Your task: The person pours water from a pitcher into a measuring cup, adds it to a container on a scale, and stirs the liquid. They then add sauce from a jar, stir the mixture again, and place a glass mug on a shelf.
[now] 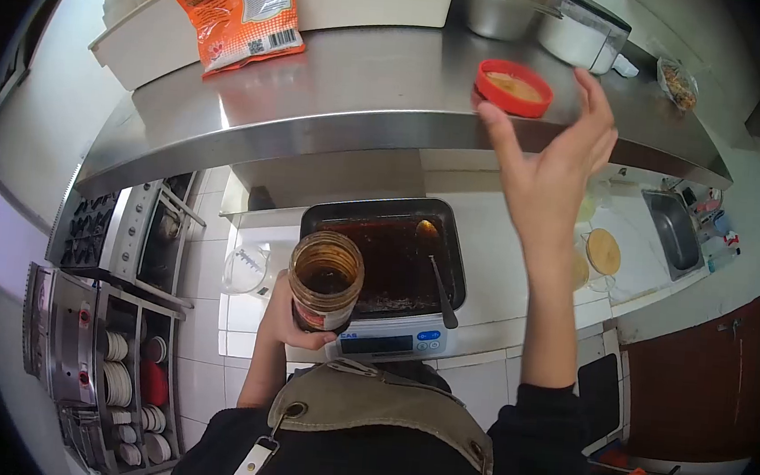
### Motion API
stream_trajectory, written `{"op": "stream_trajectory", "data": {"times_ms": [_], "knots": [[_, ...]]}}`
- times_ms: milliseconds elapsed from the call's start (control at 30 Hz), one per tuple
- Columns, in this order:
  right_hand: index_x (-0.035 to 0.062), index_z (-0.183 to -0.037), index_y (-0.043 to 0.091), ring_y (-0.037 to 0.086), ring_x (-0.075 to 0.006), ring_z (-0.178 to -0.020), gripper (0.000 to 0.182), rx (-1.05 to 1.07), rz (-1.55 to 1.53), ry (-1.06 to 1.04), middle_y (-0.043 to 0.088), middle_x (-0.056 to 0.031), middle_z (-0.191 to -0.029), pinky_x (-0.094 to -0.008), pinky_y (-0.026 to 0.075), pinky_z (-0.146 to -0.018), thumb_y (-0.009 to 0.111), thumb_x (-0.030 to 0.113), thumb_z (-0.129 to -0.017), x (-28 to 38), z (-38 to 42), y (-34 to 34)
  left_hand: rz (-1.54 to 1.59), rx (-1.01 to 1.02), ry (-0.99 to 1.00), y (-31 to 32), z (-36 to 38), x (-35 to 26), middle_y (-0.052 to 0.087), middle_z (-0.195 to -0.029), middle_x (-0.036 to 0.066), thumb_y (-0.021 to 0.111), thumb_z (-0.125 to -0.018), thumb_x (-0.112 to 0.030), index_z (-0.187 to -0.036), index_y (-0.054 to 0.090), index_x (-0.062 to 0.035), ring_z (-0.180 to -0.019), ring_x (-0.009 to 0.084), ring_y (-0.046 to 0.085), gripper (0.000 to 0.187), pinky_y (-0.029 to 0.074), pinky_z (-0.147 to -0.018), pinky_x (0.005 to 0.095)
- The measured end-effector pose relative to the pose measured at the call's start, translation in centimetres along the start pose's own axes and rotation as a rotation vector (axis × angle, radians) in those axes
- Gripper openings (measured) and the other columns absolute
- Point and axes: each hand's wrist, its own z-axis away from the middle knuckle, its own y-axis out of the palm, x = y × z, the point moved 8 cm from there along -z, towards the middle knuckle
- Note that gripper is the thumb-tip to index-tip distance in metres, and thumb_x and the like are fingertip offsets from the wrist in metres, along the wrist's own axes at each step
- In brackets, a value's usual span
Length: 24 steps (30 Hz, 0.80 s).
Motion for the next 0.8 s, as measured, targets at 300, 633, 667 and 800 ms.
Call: {"op": "stream_trajectory", "data": {"times_ms": [300,633,667,800], "knots": [[-0.0046,-0.094,0.051,0.059,-0.0345,-0.076,0.047,0.889,0.079,0.73,0.058,-0.0215,-0.078,-0.0386,0.045,-0.071,0.064,0.039,-0.082,-2.6,18.7,0.8,-0.209,-0.18,-0.124,-3.9,2.0,1.0,0.062,-0.093,0.016,0.077,-0.048,-0.022,-0.104,0.056,0.0046,-0.084,0.0261,0.063,0.065,0.048,-0.079,0.0333],[-0.0021,-0.067,0.062,0.057,-0.0177,-0.046,0.045,1.251,-0.429,1.148,0.056,-0.0118,-0.05,-0.0286,0.043,-0.049,0.049,0.032,-0.093,-4.7,27.3,1.6,-0.253,-0.316,-0.146,-4.5,2.6,0.6,0.064,-0.088,0.014,0.076,-0.047,-0.023,-0.097,0.057,0.0036,-0.081,0.0231,0.063,0.06,0.048,-0.078,0.0316],[-0.0017,-0.069,0.063,0.058,-0.0196,-0.046,0.042,1.201,-0.342,1.032,0.057,-0.0115,-0.051,-0.0295,0.044,-0.049,0.049,0.03,-0.093,-4.9,25.9,1.0,-0.258,-0.304,-0.147,-4.4,2.7,0.6,0.064,-0.088,0.014,0.076,-0.047,-0.023,-0.098,0.057,0.0038,-0.081,0.0231,0.063,0.06,0.048,-0.078,0.0315],[-0.0002,-0.078,0.064,0.06,-0.0276,-0.051,0.025,0.94,-0.029,0.572,0.061,-0.0122,-0.058,-0.0323,0.045,-0.052,0.053,0.018,-0.09,-4.5,20.7,-0.6,-0.257,-0.27,-0.165,-4.3,2.8,0.8,0.064,-0.088,0.014,0.076,-0.048,-0.024,-0.1,0.057,0.0046,-0.081,0.0235,0.063,0.062,0.048,-0.078,0.0317]]}}
